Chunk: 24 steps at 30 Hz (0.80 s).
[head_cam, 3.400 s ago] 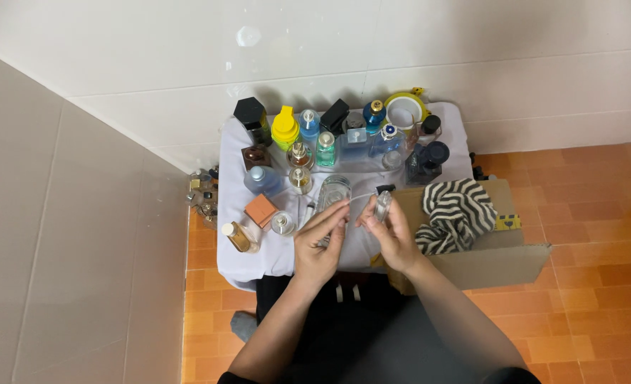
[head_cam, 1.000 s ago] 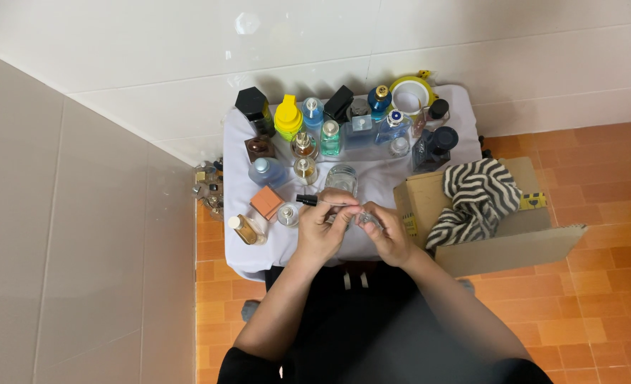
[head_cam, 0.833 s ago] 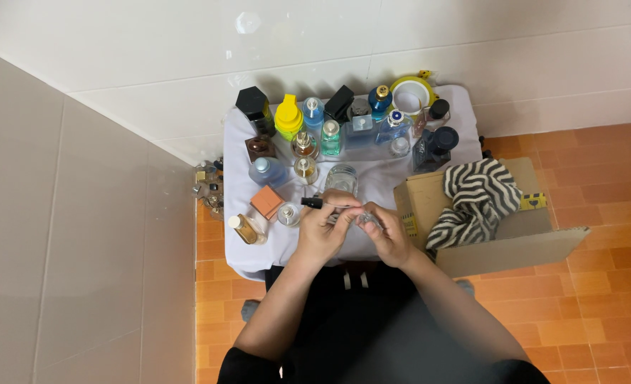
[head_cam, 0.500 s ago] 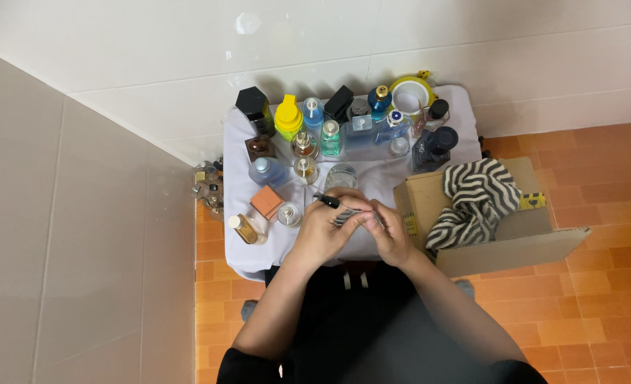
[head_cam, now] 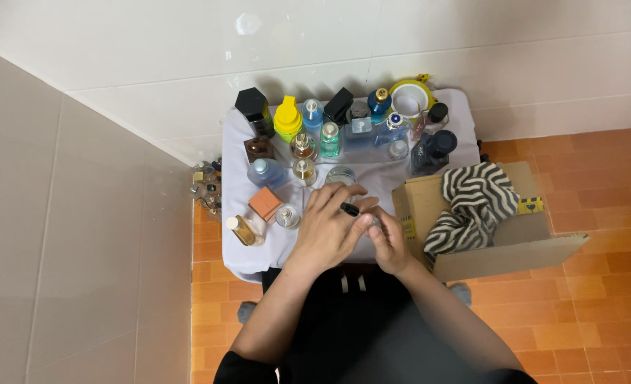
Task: Decanting perfume from a large bottle into a small sample vial using a syringe and tubing
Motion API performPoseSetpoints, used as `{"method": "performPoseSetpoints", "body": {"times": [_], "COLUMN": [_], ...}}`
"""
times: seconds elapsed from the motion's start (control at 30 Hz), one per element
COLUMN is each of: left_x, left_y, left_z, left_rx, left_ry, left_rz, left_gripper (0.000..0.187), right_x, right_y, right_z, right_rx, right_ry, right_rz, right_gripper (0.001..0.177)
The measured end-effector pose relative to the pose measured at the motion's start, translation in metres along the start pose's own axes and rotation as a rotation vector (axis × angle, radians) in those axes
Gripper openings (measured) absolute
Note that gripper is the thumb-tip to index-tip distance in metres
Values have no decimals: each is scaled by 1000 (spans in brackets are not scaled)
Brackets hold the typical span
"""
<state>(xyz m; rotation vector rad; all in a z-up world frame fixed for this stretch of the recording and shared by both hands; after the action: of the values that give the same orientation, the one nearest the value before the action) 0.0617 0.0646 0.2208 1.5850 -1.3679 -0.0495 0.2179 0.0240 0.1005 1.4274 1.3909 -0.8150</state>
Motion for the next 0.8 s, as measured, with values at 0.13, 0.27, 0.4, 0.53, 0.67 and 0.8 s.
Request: {"method": "performPoseSetpoints", "body": {"times": [0.13,0.27,0.4,0.53,0.67,0.8], "left_x": [5,7,3,-3,-7,-10], "left_y": [1,1,-3,-6,-6,-6], "left_z": [-2,-2,-1,2,4,2], "left_rx": [-42,-106,-65,-3,46,39], "left_ry": [-13,-3,50,77,102,125], "left_rz": [-87,-110,-164,-211,-217,-28], "left_gripper": [31,34,41,48,60,69], "right_x": [0,-5,5,-1,-3,-8], "right_y": [1,0,0,1,0,1], "right_z": [-1,-2,5,2,2,-1], "right_rx": [7,12,34,27,24,-13], "right_ry": [-7,-13,-4,14,22,11], "right_rz": [37,40,13,16,12,-9], "right_gripper": [46,46,46,45,46,46]}}
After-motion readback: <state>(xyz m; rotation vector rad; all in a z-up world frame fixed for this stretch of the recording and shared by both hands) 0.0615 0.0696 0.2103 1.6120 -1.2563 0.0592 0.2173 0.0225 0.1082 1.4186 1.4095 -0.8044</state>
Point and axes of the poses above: each hand's wrist, its own z-axis away from the middle knuckle, its own y-axis out of the back of the hand, x = y × z, the point moved 3 cm from there along -z, towards the middle knuckle, and after that the axes turned 8 degrees about -x, right-handed, at the moved point
